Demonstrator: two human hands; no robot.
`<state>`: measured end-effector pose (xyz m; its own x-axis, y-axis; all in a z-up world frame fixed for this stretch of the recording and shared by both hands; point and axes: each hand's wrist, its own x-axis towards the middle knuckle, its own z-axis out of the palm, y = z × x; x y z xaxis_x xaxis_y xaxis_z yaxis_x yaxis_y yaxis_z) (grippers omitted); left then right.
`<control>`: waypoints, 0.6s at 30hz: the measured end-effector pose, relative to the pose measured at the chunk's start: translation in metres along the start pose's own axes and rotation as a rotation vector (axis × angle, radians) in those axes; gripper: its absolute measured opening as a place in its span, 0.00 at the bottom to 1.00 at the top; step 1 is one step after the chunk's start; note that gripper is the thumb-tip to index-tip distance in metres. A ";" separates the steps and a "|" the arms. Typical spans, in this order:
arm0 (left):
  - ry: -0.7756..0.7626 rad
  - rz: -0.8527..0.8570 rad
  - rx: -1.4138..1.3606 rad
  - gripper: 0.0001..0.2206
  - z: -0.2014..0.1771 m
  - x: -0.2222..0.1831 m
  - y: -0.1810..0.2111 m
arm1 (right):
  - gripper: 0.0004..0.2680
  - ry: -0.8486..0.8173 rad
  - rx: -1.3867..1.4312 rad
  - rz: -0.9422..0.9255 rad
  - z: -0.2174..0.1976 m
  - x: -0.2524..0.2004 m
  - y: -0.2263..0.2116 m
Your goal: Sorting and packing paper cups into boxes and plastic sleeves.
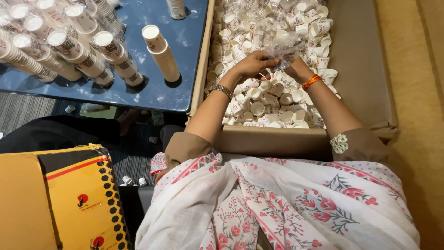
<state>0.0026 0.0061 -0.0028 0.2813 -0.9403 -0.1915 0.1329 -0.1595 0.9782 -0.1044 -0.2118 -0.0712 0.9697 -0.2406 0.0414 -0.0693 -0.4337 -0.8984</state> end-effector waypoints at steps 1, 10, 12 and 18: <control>-0.001 0.001 0.001 0.17 -0.002 0.004 -0.003 | 0.11 0.002 -0.001 -0.001 0.001 -0.003 -0.011; 0.155 0.086 0.044 0.08 -0.024 0.029 -0.030 | 0.05 0.241 -0.214 -0.289 0.006 -0.019 -0.095; 0.133 0.315 -0.080 0.10 -0.040 0.056 -0.064 | 0.04 0.255 -0.099 -0.180 0.006 -0.018 -0.093; 0.308 0.200 -0.065 0.08 -0.010 -0.006 0.008 | 0.09 0.319 0.158 -0.180 0.005 -0.018 -0.103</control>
<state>0.0112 0.0132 0.0052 0.5796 -0.8146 -0.0220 0.1035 0.0468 0.9935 -0.1139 -0.1586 0.0184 0.8399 -0.4416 0.3153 0.1557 -0.3605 -0.9197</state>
